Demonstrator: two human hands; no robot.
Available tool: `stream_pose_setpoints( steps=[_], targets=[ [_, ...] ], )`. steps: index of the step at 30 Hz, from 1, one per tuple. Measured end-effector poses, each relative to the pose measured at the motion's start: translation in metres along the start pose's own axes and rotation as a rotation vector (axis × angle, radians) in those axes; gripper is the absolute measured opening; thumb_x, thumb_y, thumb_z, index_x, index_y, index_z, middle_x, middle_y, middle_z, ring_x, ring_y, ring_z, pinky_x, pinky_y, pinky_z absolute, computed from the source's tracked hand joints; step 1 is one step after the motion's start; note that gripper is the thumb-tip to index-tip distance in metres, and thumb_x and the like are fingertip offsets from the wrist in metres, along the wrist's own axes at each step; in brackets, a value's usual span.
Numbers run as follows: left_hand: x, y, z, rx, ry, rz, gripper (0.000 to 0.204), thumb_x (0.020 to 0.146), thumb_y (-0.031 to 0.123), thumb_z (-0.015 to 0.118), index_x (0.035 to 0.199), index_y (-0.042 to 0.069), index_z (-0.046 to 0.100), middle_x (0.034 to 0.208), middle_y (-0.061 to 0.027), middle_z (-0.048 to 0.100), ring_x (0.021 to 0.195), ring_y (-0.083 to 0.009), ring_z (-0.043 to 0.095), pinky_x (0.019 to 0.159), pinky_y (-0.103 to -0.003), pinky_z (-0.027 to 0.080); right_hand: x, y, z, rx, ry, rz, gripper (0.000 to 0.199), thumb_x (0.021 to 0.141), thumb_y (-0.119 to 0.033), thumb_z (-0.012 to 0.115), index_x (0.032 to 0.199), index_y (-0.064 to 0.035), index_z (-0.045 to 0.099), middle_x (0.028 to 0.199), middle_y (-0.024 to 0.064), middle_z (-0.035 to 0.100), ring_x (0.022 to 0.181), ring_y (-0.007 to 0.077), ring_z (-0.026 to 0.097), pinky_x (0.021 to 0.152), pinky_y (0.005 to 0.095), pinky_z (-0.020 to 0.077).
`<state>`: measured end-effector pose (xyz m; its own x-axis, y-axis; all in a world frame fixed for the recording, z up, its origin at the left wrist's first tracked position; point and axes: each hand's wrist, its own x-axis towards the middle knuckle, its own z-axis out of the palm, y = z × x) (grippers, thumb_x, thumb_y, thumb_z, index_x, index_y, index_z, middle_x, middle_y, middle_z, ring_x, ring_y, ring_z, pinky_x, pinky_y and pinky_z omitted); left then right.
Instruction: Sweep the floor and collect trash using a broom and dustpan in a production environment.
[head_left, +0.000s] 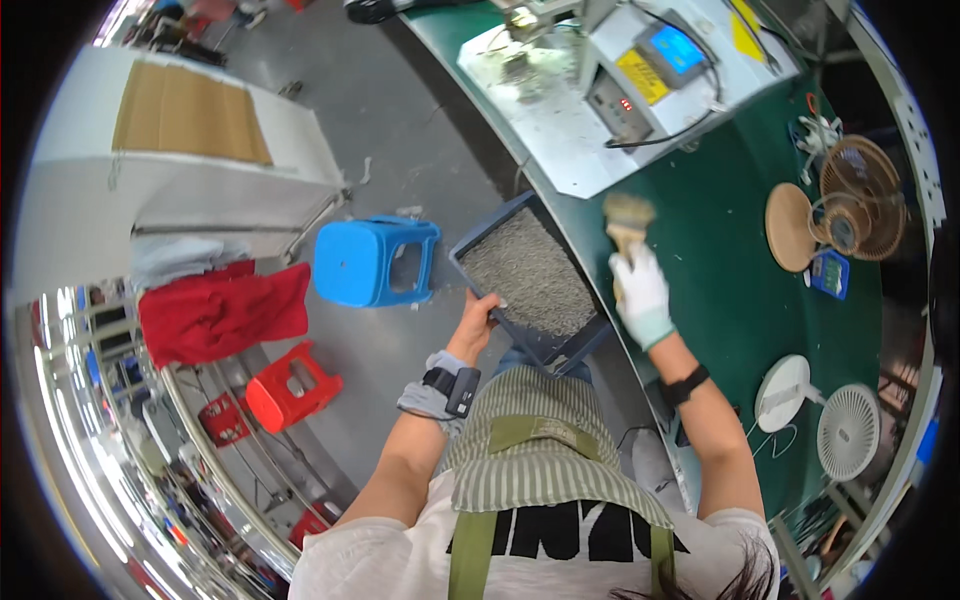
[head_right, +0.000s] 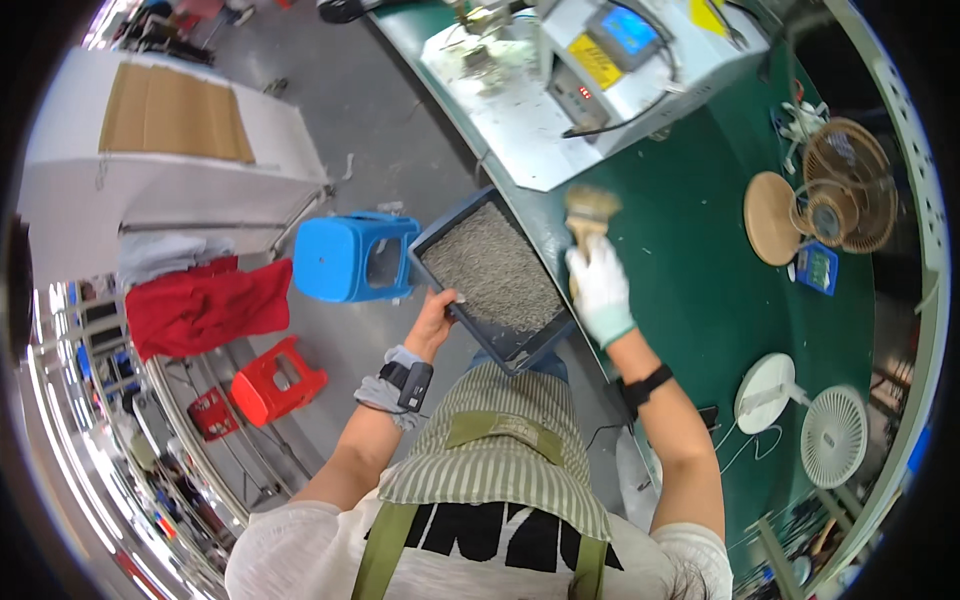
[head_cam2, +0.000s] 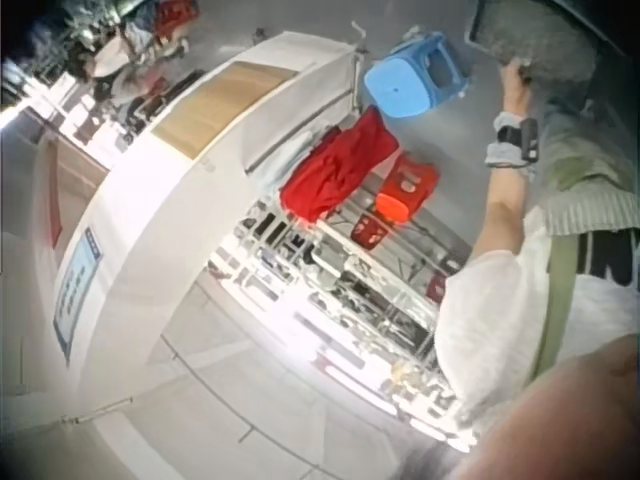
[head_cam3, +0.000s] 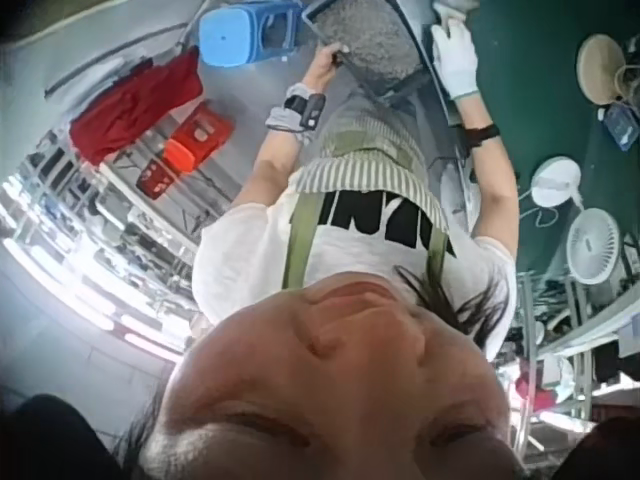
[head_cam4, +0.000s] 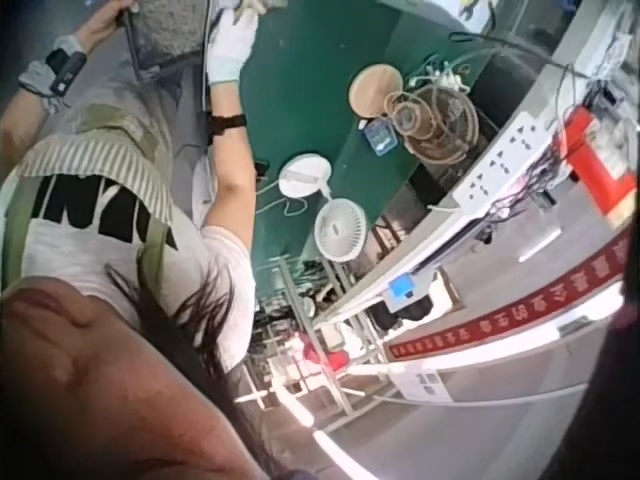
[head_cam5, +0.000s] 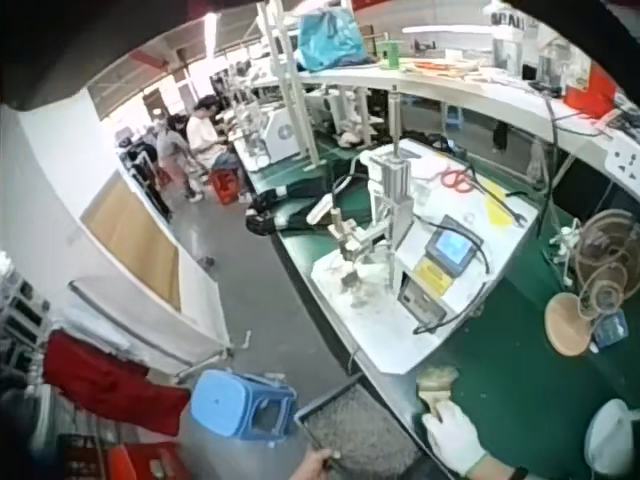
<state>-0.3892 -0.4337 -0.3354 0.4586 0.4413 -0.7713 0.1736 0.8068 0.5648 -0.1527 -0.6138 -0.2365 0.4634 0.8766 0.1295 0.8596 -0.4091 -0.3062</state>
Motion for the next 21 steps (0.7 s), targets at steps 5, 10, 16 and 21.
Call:
stream_pose_setpoints(
  steps=[5,10,16,21],
  targets=[
    [-0.004,-0.023,0.023,0.015,-0.042,-0.053,0.069,0.07,0.01,0.061,0.13,0.017,0.03,0.1,-0.0037,0.049,0.083,-0.017,0.052,0.059,-0.034,0.045,-0.034,-0.025,-0.042,0.303,-0.098,-0.061,0.036,0.073,0.0,0.058,0.108,-0.0071,0.057,0.116,0.0235,0.052,0.112,0.0395,0.049,0.094,0.0423,0.0427],
    [0.006,-0.024,0.028,0.056,-0.052,-0.01,0.036,0.077,0.014,0.059,0.109,0.015,0.042,0.079,0.0002,0.052,0.067,-0.0116,0.054,0.054,-0.029,0.046,0.05,0.104,-0.052,-0.177,0.311,0.219,0.029,0.08,-0.007,0.051,0.108,-0.0083,0.057,0.115,0.0179,0.056,0.103,0.0358,0.054,0.089,0.0395,0.0449],
    [0.02,-0.009,0.02,0.105,-0.076,-0.091,0.062,0.072,0.009,0.058,0.128,0.016,0.033,0.104,-0.0041,0.051,0.088,-0.0177,0.055,0.061,-0.034,0.049,0.009,-0.001,0.014,-0.05,-0.008,-0.036,0.011,0.075,-0.006,0.053,0.086,-0.0062,0.055,0.089,0.0171,0.056,0.08,0.0371,0.054,0.072,0.0458,0.0469],
    [0.02,0.014,0.001,0.163,-0.115,-0.083,0.055,0.073,0.009,0.057,0.124,0.016,0.037,0.1,-0.0024,0.053,0.081,-0.0149,0.056,0.059,-0.031,0.049,-0.014,-0.031,-0.035,0.231,0.163,0.013,0.017,0.077,-0.007,0.057,0.093,-0.0084,0.058,0.096,0.0166,0.057,0.093,0.0352,0.056,0.081,0.0429,0.0485]
  ],
)
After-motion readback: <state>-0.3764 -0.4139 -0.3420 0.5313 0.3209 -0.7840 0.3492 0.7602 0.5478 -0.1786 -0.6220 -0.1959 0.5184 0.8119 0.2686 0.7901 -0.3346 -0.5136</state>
